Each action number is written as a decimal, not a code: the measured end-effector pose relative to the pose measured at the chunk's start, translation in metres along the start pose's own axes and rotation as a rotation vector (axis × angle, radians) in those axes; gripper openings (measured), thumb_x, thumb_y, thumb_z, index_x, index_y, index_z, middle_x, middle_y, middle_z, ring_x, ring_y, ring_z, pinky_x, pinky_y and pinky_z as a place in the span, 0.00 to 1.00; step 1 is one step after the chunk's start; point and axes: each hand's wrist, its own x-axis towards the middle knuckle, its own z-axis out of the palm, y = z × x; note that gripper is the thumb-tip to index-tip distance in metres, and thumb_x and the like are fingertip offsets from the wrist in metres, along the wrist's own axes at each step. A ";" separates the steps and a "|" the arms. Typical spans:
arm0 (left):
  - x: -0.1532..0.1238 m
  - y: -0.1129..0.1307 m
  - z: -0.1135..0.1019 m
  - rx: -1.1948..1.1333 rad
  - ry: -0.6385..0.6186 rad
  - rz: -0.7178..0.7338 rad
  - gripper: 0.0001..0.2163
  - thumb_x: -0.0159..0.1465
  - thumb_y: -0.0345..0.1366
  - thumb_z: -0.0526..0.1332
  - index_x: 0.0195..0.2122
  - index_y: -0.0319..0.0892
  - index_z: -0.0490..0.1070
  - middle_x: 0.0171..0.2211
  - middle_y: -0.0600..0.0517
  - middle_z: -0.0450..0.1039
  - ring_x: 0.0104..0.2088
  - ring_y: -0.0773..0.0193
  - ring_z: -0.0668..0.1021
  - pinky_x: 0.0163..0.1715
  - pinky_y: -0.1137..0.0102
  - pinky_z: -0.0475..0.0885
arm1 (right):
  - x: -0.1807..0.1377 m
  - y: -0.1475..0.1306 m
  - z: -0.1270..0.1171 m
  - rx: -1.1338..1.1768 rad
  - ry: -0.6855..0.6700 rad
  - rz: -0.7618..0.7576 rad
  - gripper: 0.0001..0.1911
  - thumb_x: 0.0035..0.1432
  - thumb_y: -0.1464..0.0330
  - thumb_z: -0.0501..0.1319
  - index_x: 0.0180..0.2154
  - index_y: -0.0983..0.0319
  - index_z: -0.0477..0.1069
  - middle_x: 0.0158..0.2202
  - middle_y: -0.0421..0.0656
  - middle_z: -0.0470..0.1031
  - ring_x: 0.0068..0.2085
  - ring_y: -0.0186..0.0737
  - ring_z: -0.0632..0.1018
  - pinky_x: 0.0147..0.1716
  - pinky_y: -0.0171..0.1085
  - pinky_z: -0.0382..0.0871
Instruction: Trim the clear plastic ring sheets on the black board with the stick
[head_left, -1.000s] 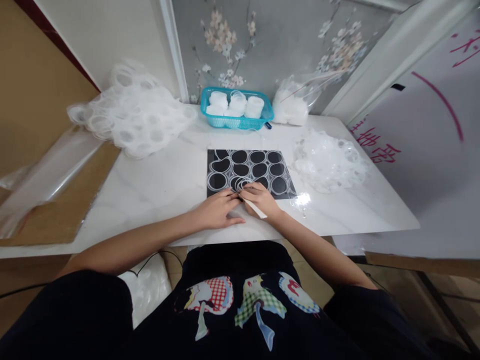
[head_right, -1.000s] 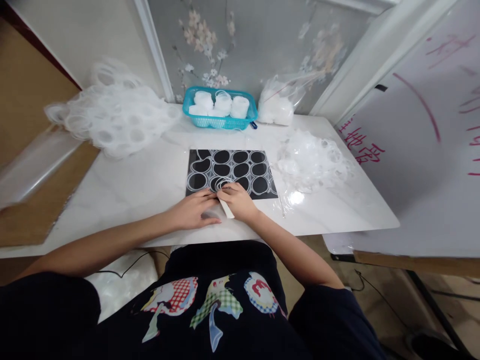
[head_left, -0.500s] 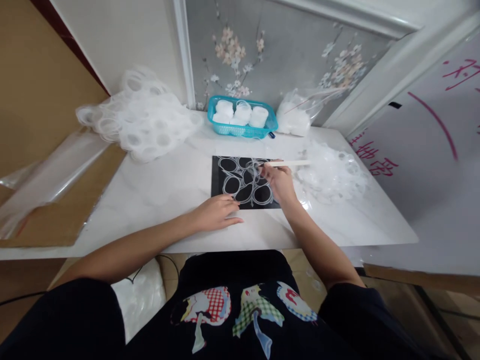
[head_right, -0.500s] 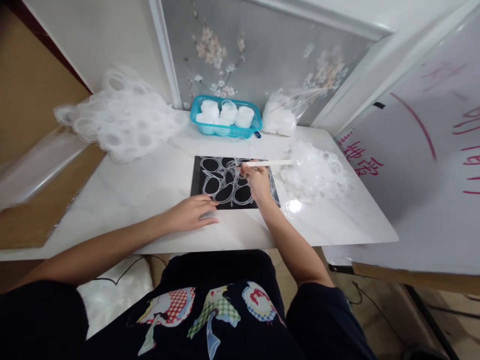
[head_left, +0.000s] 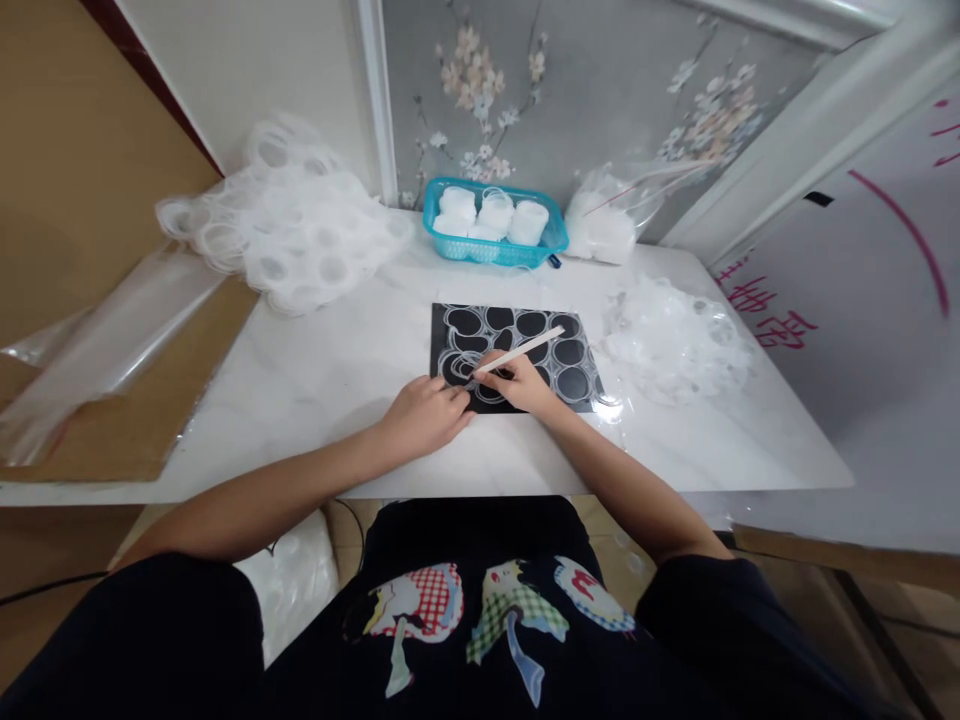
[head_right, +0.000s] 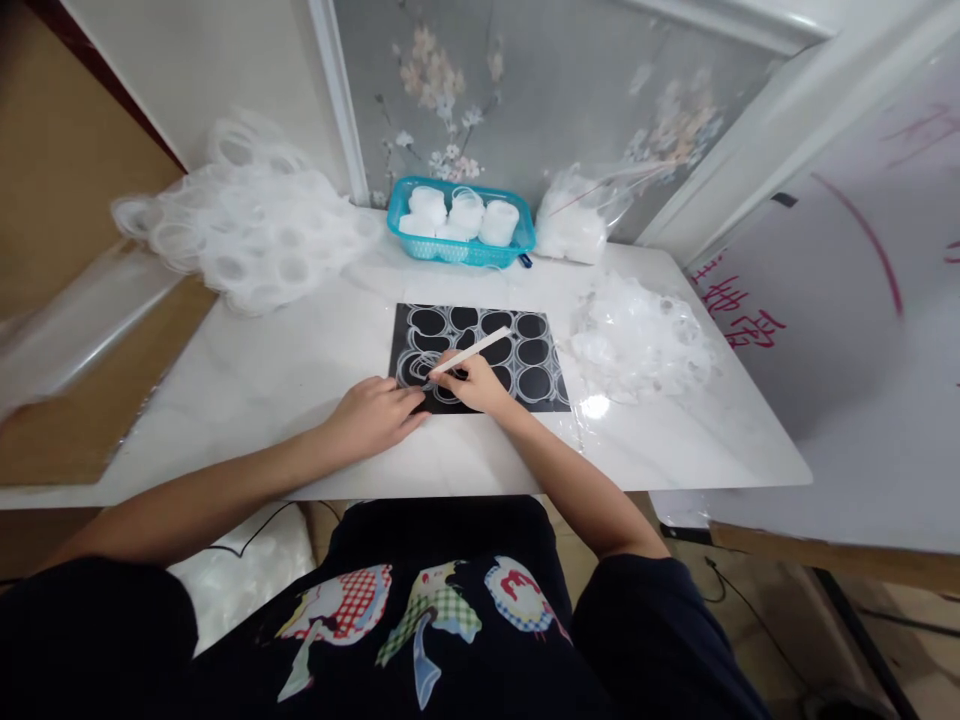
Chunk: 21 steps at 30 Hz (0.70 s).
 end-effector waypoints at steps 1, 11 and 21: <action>-0.002 0.005 0.000 0.001 -0.009 -0.005 0.12 0.70 0.39 0.57 0.43 0.36 0.75 0.41 0.44 0.80 0.40 0.51 0.80 0.38 0.61 0.72 | 0.000 0.000 0.000 -0.026 -0.017 -0.014 0.12 0.59 0.58 0.65 0.29 0.59 0.76 0.30 0.43 0.78 0.35 0.42 0.77 0.38 0.42 0.70; -0.007 0.025 -0.006 -0.074 -0.200 -0.127 0.19 0.72 0.43 0.53 0.55 0.36 0.71 0.57 0.37 0.72 0.36 0.48 0.83 0.27 0.61 0.73 | -0.002 0.001 -0.002 -0.038 -0.037 -0.022 0.09 0.56 0.60 0.67 0.31 0.59 0.77 0.32 0.43 0.78 0.38 0.43 0.77 0.43 0.45 0.71; -0.009 0.028 -0.005 -0.115 -0.203 -0.164 0.20 0.71 0.45 0.53 0.56 0.37 0.70 0.58 0.35 0.70 0.38 0.45 0.83 0.28 0.61 0.73 | -0.003 0.000 -0.001 -0.101 -0.083 -0.051 0.07 0.58 0.62 0.65 0.31 0.56 0.78 0.34 0.44 0.81 0.42 0.46 0.77 0.48 0.48 0.70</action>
